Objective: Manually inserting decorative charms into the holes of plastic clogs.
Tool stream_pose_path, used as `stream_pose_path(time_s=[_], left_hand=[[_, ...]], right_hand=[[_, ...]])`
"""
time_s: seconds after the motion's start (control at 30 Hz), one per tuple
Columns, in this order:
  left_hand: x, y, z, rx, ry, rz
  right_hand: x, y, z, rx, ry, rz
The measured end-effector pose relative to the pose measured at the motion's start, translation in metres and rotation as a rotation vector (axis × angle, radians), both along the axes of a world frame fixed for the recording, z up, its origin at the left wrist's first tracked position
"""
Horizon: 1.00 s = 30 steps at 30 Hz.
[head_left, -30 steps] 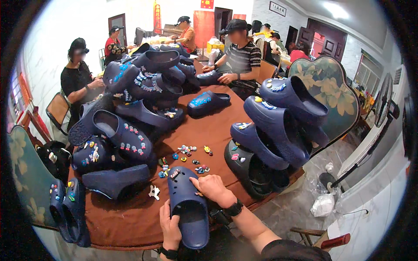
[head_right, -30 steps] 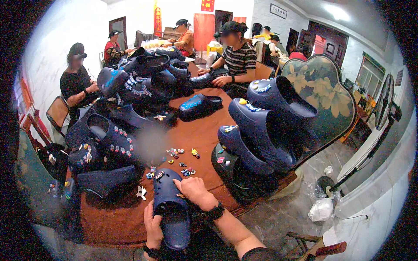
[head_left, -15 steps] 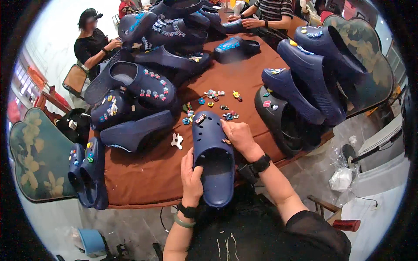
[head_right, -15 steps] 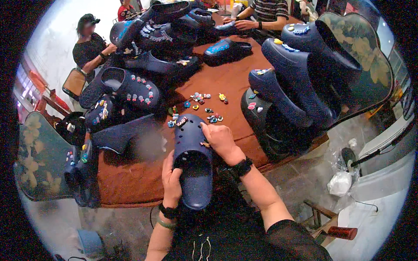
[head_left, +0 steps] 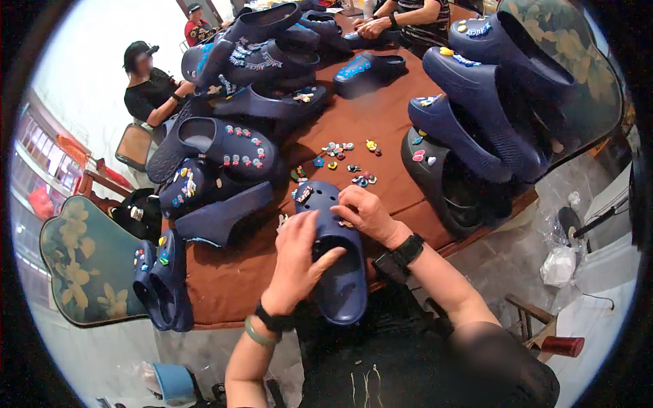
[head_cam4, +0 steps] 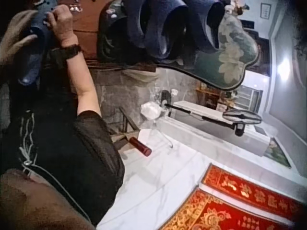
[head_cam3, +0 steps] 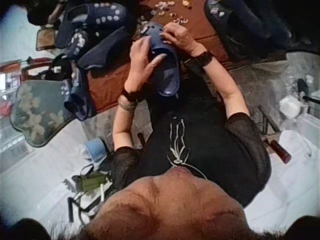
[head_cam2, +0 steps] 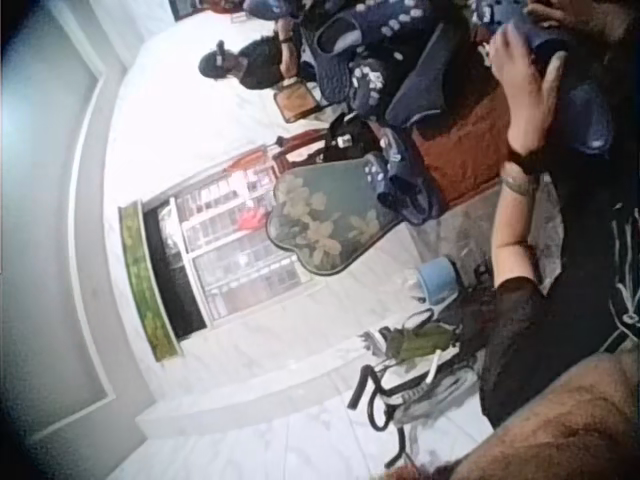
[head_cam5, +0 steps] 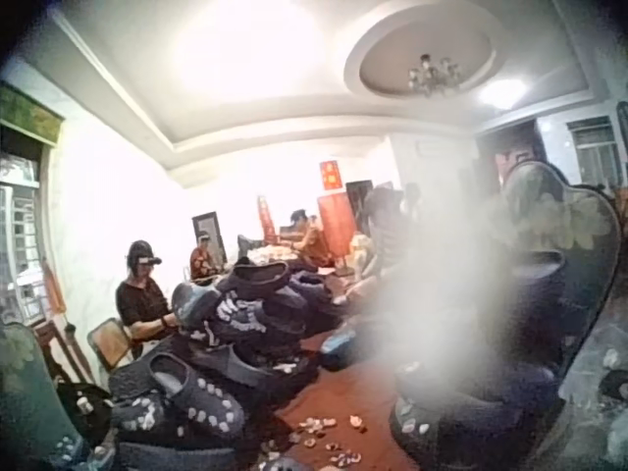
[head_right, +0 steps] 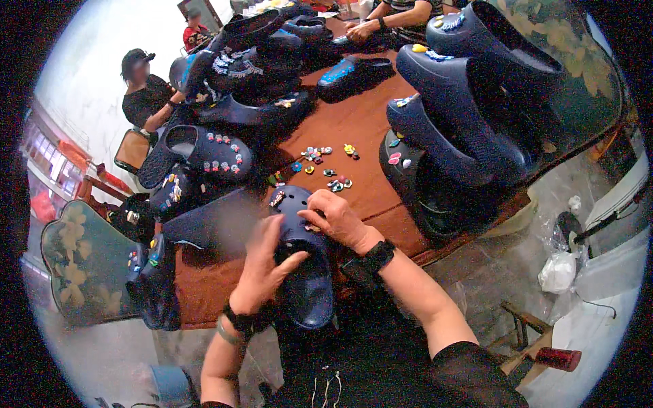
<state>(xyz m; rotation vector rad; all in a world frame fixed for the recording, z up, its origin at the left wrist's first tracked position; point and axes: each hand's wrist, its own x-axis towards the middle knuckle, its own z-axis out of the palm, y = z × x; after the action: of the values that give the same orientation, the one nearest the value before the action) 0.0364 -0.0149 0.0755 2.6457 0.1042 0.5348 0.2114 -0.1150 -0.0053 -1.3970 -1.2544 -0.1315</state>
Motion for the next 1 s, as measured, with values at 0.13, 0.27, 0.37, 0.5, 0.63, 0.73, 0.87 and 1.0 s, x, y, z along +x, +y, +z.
stream_pose_path(time_s=[0.13, 0.27, 0.37, 0.5, 0.63, 0.73, 0.87, 1.0], left_hand=[[0.031, 0.022, -0.013, 0.184, 0.000, -0.208], [0.028, 0.023, -0.037, 0.034, -0.225, -0.100], [0.025, 0.019, -0.043, -0.044, -0.276, -0.034], [0.025, 0.012, -0.036, -0.095, -0.279, 0.000], [0.026, 0.016, -0.039, -0.158, -0.240, -0.001], [0.029, 0.021, -0.040, -0.145, -0.240, -0.001], [0.026, 0.021, -0.034, -0.176, -0.234, 0.011], [0.030, 0.020, -0.044, -0.213, -0.274, -0.041]], right_hand=[[-0.002, 0.007, 0.000, -0.046, 0.013, -0.026], [0.005, 0.015, 0.004, -0.066, -0.186, 0.004], [0.006, 0.019, -0.003, -0.072, -0.190, 0.000], [0.007, 0.021, -0.007, 0.037, -0.166, -0.021], [0.010, 0.022, -0.006, -0.029, -0.036, 0.022], [0.008, 0.023, -0.002, 0.004, -0.112, -0.002], [0.002, 0.026, -0.005, -0.002, -0.069, -0.091], [0.006, 0.022, -0.014, -0.020, -0.119, -0.230]])
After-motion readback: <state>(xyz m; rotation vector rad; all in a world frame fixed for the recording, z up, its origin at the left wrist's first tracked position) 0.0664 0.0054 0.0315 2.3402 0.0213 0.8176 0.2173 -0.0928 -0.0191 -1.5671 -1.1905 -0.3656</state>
